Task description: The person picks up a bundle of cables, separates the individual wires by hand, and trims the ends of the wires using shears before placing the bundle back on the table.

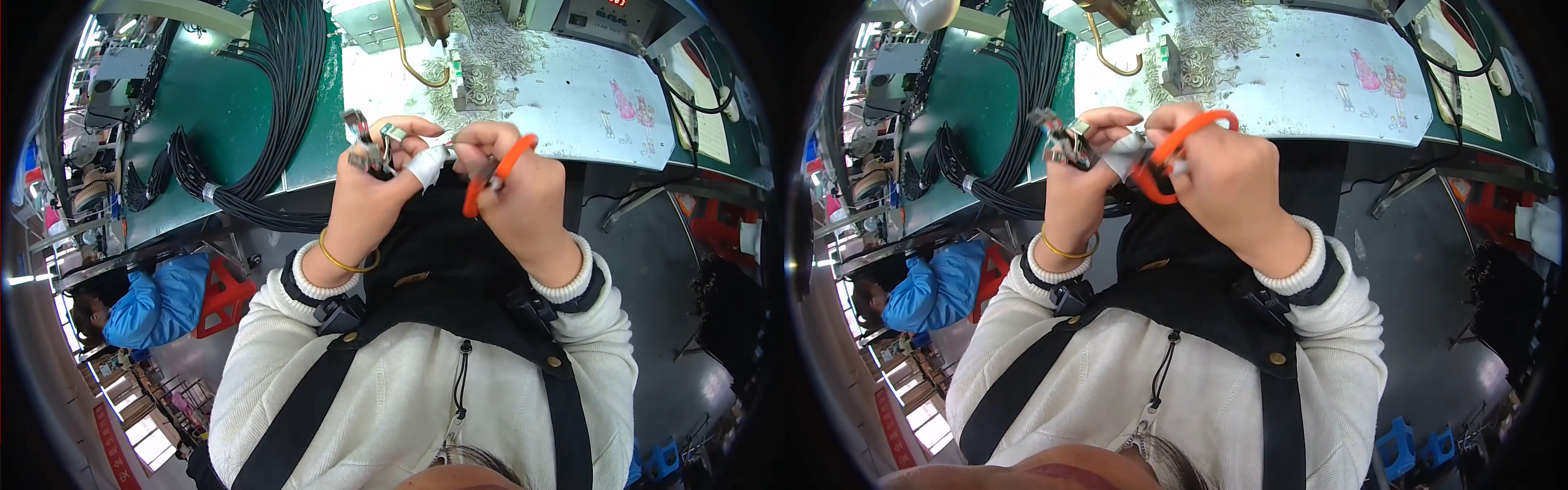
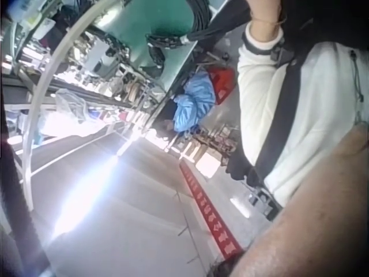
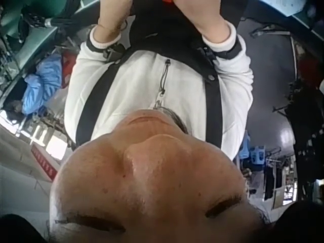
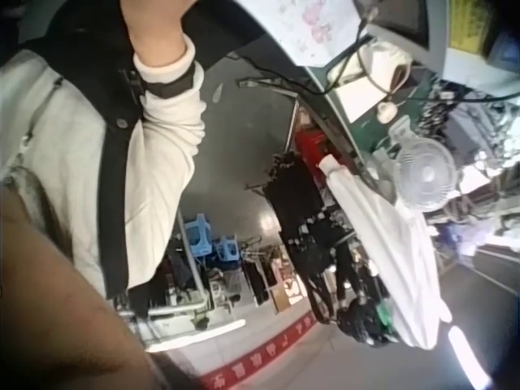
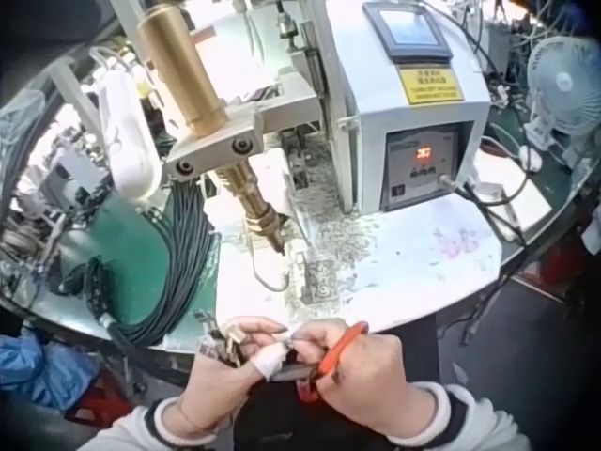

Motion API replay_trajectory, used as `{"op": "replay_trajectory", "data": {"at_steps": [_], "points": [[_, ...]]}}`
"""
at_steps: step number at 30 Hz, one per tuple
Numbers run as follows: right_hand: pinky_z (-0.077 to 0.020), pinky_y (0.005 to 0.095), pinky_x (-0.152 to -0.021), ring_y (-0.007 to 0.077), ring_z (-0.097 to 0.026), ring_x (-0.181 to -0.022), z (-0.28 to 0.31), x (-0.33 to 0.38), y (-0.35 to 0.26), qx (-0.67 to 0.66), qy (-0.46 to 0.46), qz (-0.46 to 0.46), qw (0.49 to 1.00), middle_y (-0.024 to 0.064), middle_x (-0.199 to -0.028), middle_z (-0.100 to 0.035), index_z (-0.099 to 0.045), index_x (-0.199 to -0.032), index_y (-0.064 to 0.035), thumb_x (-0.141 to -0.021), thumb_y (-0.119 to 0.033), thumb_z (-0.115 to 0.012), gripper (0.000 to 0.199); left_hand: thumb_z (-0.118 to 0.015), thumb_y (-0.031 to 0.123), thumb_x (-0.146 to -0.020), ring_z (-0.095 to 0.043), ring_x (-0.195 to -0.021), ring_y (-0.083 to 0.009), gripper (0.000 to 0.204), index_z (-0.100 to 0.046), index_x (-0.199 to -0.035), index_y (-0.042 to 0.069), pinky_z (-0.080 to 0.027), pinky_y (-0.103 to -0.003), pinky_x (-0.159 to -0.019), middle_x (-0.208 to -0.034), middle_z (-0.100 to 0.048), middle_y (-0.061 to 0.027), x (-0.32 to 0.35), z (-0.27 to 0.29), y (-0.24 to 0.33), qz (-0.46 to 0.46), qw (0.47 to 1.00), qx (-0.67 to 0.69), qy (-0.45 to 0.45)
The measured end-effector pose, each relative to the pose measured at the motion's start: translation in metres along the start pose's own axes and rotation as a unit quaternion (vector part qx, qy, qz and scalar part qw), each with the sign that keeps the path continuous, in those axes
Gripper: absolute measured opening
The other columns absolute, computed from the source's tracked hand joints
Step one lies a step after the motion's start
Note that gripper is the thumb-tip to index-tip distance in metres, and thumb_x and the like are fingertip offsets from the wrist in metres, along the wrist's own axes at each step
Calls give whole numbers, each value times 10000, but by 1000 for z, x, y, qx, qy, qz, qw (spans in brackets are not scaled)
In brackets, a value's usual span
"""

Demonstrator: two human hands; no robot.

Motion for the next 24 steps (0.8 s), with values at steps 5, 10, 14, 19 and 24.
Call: {"op": "replay_trajectory", "data": {"at_steps": [5,10,14,19,24], "points": [[-367,212,-417,49,-475,-464,-11,9,30,-172,3,-208,963,58,-590,-542,-534,-803,8,-743,-66,-625,132,-571,-3,-715,-524,-672,-48,173,-586,-887,-9,-388,-166,-548,-777,-582,-17,0,2,-22,159,980,120,-21],[-368,243,-407,99,-496,-436,-8,15,24,-88,-98,-190,973,62,-550,-527,-508,-727,12,-723,-155,-658,225,-591,15,-721,-526,-684,-54,175,-583,-895,-8,-392,-168,-564,-782,-583,-19,2,0,-20,160,973,165,-34],[-373,271,-408,172,-497,-402,-17,23,19,47,-160,-204,965,69,-491,-497,-496,-673,-1,-706,-240,-671,297,-600,23,-729,-530,-698,-58,163,-583,-888,-5,-397,-172,-578,-798,-587,-24,0,0,-11,118,982,147,-24],[-370,291,-406,226,-492,-393,-22,28,20,48,-167,-244,954,76,-453,-475,-505,-653,-11,-714,-275,-656,310,-596,12,-725,-535,-729,-66,162,-583,-886,-2,-405,-181,-607,-828,-591,-33,-2,-2,-10,119,984,130,-26],[-365,308,-405,232,-490,-391,-25,30,21,62,-168,-240,954,88,-456,-477,-500,-652,5,-741,-263,-630,310,-584,16,-730,-534,-731,-72,168,-580,-897,0,-403,-187,-608,-848,-595,-37,-5,-1,-12,137,979,142,-41]]}}
Point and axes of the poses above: each hand's wrist, its own x-axis away from the middle knuckle, its own z-axis out of the back of the hand, y = z × x, the point moved 8 cm from there along -x, towards the middle knuckle
